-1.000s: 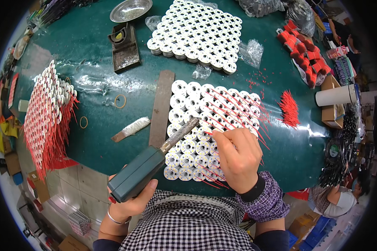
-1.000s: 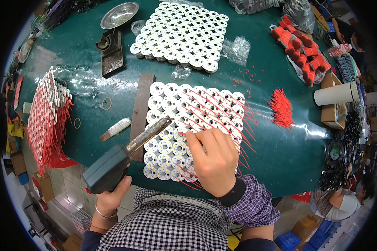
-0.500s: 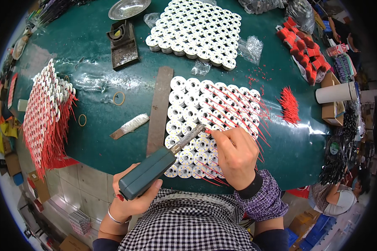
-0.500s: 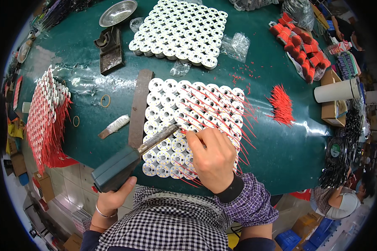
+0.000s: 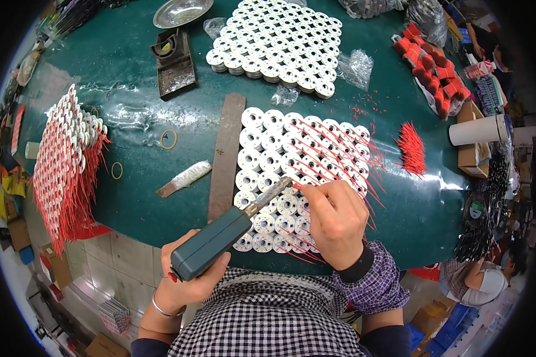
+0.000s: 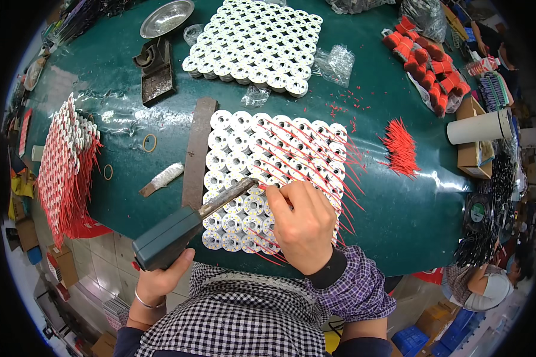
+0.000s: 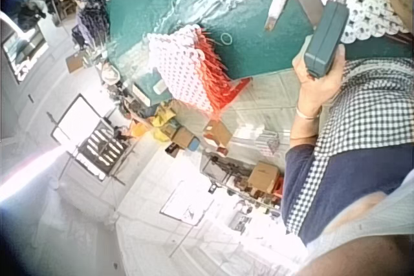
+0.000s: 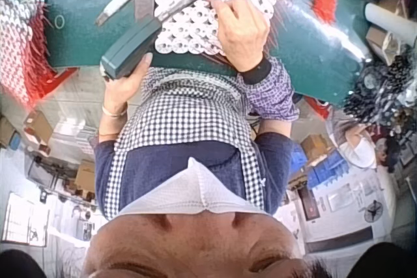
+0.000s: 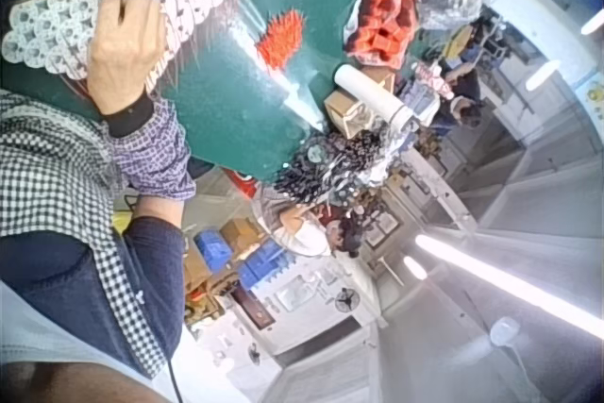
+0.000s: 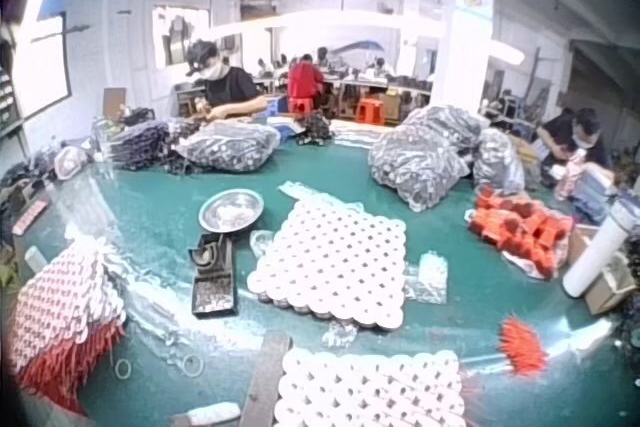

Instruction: The person solders wires onto circular LED boards using a soldering gun.

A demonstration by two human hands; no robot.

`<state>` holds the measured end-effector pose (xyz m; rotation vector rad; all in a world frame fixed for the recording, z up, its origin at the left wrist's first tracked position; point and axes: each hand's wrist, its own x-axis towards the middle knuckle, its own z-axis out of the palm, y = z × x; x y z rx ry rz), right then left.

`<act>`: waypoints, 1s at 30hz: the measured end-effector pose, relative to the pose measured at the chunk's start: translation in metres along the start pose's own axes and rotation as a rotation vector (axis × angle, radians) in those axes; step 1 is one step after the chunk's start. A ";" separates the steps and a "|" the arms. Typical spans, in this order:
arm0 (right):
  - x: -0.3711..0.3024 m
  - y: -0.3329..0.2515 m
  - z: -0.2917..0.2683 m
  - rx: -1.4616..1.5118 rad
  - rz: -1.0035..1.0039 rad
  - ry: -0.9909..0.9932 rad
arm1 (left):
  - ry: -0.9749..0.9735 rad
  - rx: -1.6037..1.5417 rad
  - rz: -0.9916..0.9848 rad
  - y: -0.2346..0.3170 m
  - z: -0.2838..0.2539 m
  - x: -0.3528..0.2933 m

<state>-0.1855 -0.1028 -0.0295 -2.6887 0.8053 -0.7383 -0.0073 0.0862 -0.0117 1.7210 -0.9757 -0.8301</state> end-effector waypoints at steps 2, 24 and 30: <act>0.000 0.000 0.000 0.001 -0.001 0.000 | 0.011 -0.002 0.009 -0.001 0.000 -0.001; 0.000 -0.002 0.004 -0.004 -0.025 0.021 | 0.071 -0.024 0.047 -0.005 0.003 -0.006; -0.001 -0.001 0.008 0.004 -0.018 0.012 | 0.042 0.038 0.127 -0.006 0.006 -0.001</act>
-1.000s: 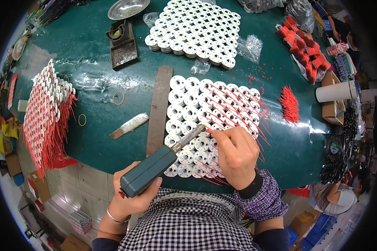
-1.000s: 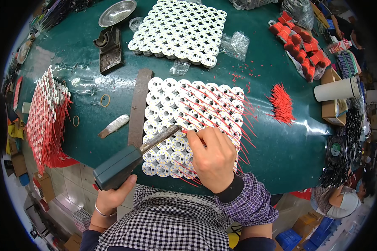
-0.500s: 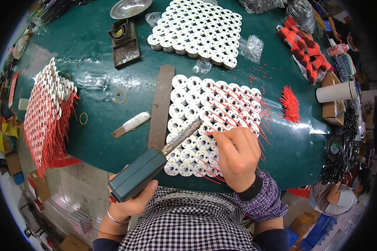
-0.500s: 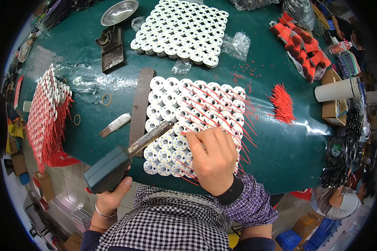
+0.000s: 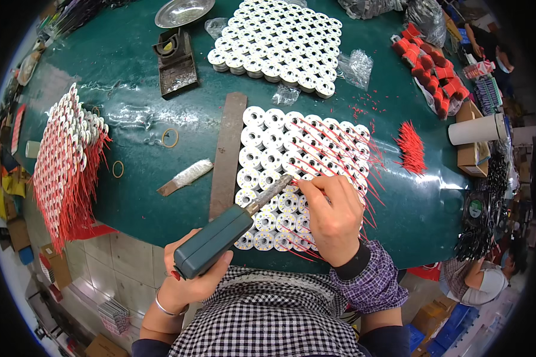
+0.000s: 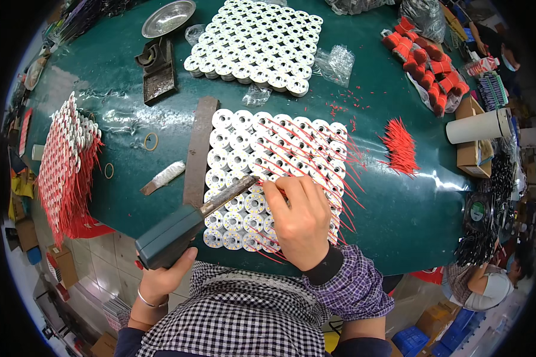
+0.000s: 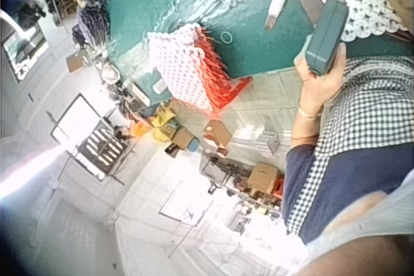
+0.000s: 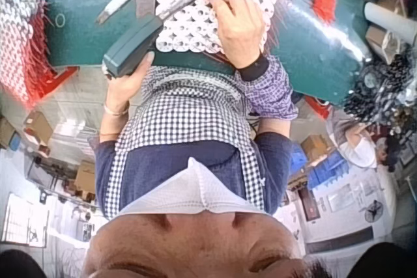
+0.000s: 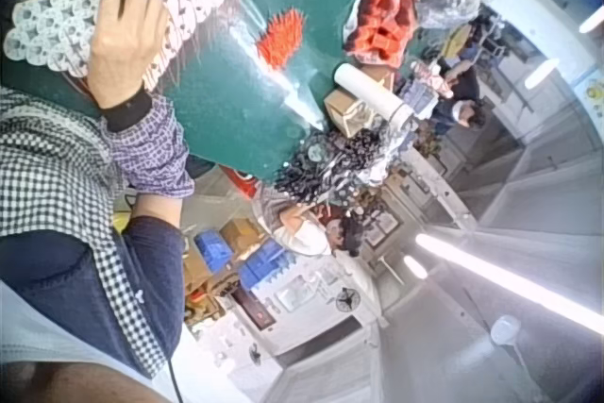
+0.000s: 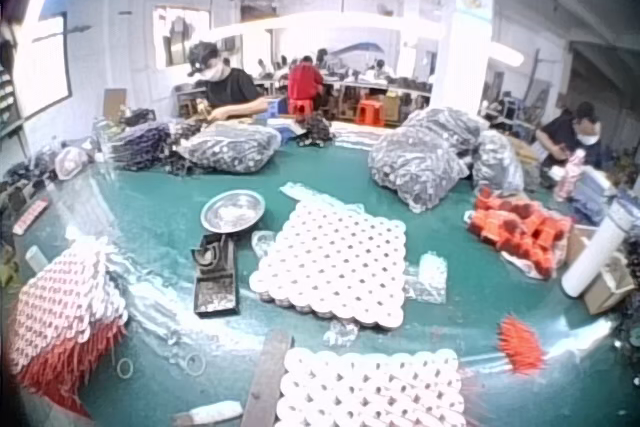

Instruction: The person solders wires onto circular LED boards using a soldering gun.

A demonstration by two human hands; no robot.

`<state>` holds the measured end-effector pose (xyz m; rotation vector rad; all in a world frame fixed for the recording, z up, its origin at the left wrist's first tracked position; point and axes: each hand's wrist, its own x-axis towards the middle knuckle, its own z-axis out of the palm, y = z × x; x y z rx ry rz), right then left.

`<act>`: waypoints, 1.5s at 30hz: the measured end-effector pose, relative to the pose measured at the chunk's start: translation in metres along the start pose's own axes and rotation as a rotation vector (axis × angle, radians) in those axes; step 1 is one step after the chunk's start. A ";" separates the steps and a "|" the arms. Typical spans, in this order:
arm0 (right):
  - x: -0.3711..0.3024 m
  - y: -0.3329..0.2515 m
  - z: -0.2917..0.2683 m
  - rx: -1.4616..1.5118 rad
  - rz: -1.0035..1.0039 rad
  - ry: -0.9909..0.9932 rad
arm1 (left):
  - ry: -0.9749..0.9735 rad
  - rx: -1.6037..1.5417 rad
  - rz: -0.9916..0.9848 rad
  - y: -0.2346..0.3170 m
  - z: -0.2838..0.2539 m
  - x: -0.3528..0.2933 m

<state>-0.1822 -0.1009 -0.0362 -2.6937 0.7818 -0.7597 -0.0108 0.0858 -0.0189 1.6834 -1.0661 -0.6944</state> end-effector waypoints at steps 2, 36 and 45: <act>0.000 0.000 0.001 0.001 0.002 0.001 | -0.006 -0.004 -0.008 -0.001 0.000 -0.001; 0.000 -0.009 -0.002 0.048 0.004 -0.001 | -0.019 0.111 0.040 -0.002 -0.007 -0.012; 0.000 -0.008 -0.001 0.041 -0.009 0.002 | -0.032 0.094 -0.052 -0.001 -0.009 -0.017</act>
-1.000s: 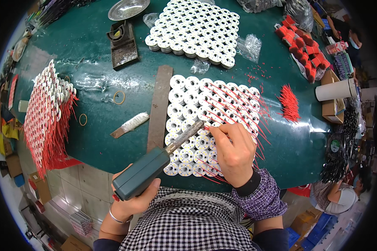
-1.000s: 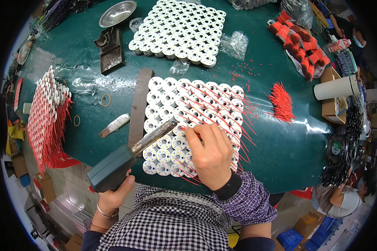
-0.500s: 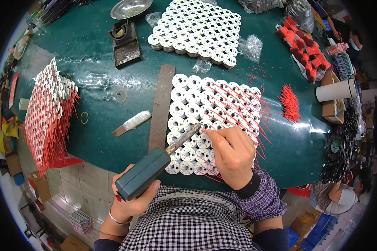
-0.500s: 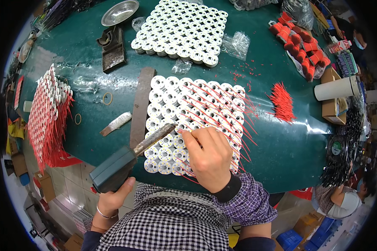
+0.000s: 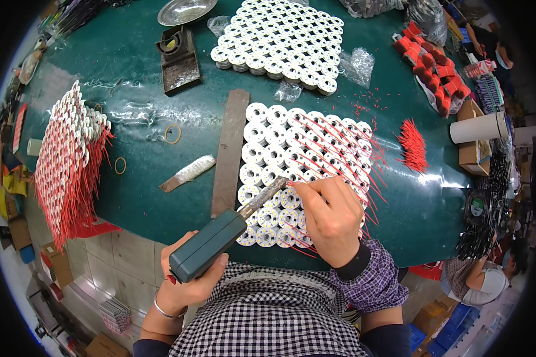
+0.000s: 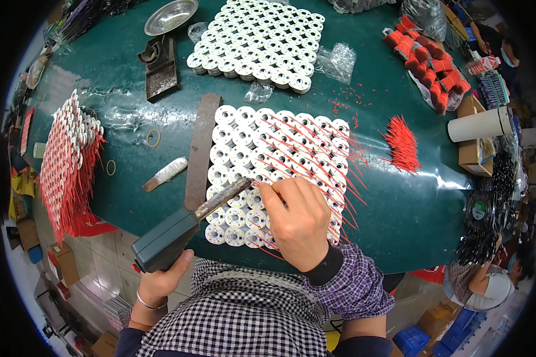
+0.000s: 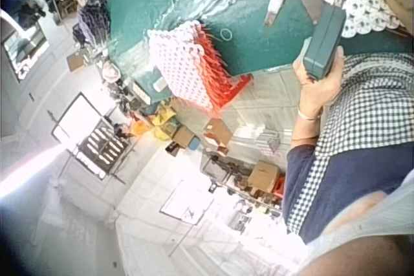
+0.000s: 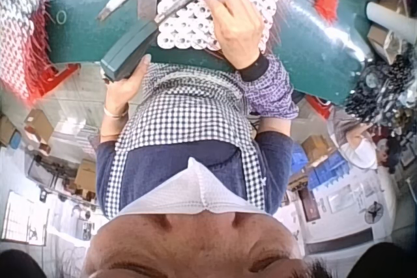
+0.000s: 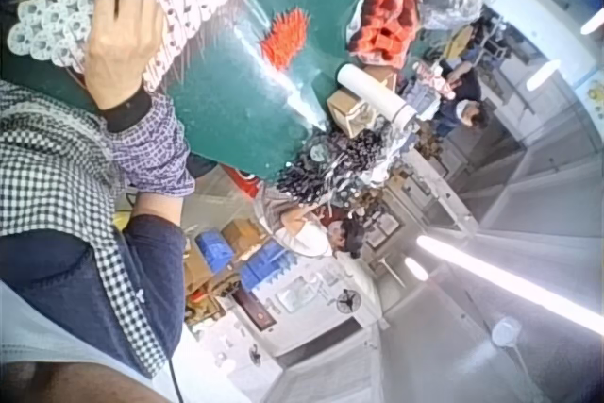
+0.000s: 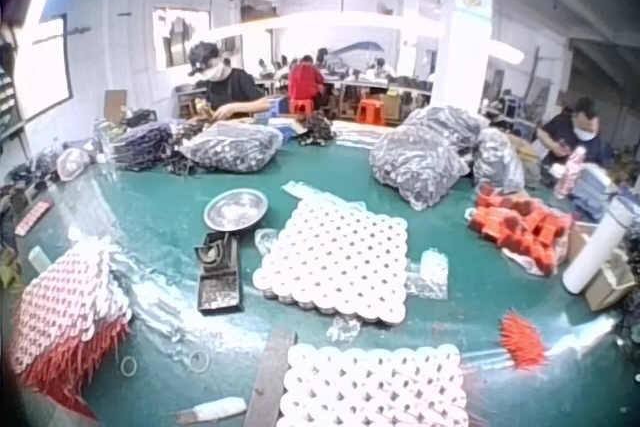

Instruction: The person solders wires onto circular LED boards using a soldering gun.

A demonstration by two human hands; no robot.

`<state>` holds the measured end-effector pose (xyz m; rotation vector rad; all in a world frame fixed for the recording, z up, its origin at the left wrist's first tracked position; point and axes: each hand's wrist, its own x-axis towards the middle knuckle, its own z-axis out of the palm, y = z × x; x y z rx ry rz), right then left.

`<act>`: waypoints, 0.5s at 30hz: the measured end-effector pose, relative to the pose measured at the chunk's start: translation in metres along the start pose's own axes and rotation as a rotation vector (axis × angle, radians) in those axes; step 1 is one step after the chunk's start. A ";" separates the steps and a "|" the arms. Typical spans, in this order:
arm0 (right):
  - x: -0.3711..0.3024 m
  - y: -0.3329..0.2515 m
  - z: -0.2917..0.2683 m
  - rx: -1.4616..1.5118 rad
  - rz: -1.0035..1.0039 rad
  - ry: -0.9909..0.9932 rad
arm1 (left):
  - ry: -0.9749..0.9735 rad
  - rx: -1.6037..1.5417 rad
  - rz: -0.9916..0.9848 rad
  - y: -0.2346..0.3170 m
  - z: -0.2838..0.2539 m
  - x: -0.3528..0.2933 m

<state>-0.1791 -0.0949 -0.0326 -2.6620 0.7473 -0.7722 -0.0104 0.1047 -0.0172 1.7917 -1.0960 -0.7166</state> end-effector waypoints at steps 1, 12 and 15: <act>0.000 0.000 0.000 -0.001 -0.003 0.002 | 0.001 0.002 -0.001 0.001 0.000 -0.001; -0.005 -0.007 -0.009 0.021 0.009 0.048 | 0.070 -0.027 -0.142 -0.002 -0.004 -0.024; -0.012 -0.009 -0.014 0.021 0.017 0.033 | 0.106 -0.144 -0.124 0.002 0.000 -0.017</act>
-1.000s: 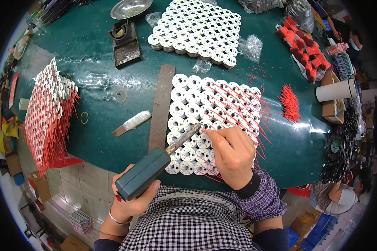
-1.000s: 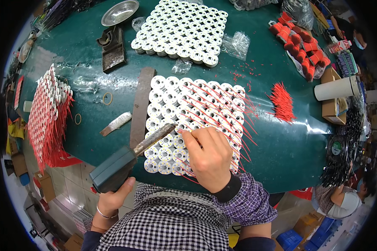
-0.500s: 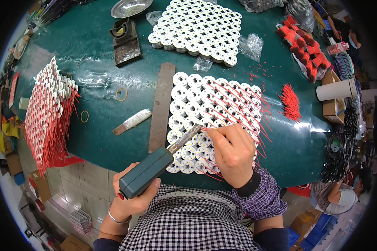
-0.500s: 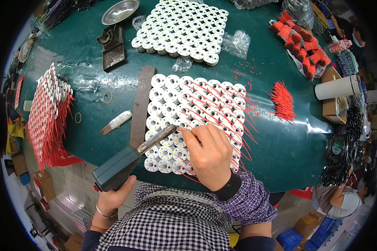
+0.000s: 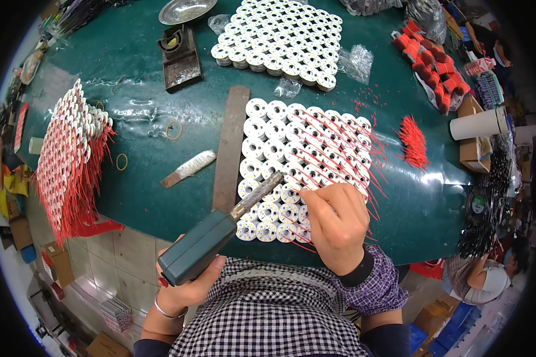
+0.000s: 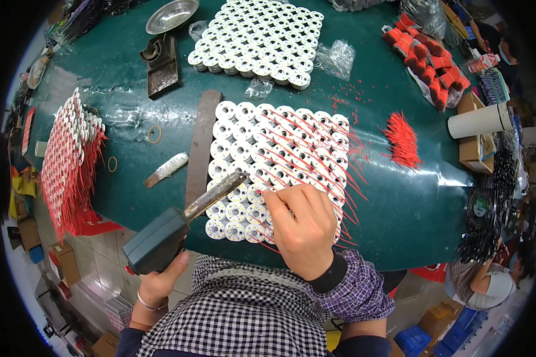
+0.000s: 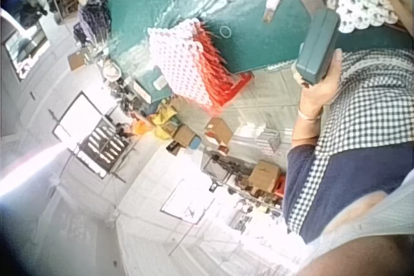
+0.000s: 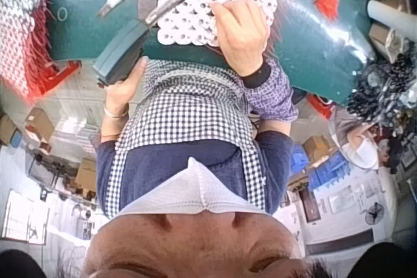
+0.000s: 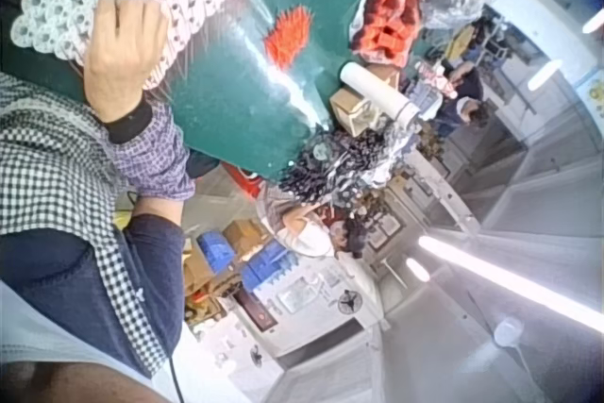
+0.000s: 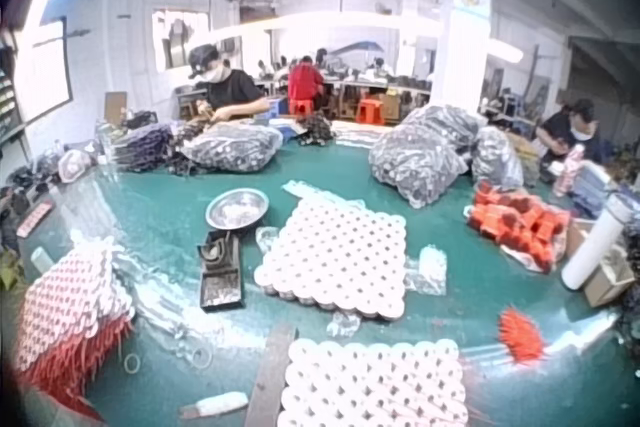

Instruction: The person solders wires onto circular LED boards using a soldering gun.

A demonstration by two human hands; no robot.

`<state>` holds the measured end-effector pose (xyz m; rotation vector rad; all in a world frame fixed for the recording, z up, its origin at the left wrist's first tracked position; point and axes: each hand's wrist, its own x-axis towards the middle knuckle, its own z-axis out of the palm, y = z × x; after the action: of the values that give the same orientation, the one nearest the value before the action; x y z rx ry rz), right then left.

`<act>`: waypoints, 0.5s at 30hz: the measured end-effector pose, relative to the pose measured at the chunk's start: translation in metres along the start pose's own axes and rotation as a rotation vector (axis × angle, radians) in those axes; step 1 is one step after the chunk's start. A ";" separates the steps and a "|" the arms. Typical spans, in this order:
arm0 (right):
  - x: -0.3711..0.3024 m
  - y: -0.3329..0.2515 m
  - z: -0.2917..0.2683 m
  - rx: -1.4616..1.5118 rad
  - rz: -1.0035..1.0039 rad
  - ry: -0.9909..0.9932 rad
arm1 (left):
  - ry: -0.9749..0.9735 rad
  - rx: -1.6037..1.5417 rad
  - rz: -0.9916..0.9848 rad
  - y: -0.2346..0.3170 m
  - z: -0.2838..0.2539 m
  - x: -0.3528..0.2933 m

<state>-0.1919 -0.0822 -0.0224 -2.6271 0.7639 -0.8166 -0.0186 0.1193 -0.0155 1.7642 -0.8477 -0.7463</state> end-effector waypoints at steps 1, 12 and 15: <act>-0.002 0.000 -0.001 0.005 0.005 -0.005 | -0.002 -0.001 0.000 -0.001 0.000 0.000; -0.008 0.001 0.004 -0.016 0.025 -0.011 | -0.105 0.023 0.102 -0.002 0.005 0.003; -0.009 0.002 0.005 -0.016 0.026 -0.008 | -0.123 0.064 0.095 -0.004 0.004 0.001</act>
<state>-0.1958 -0.0786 -0.0309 -2.6273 0.8044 -0.7951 -0.0207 0.1176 -0.0203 1.7352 -1.0411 -0.7782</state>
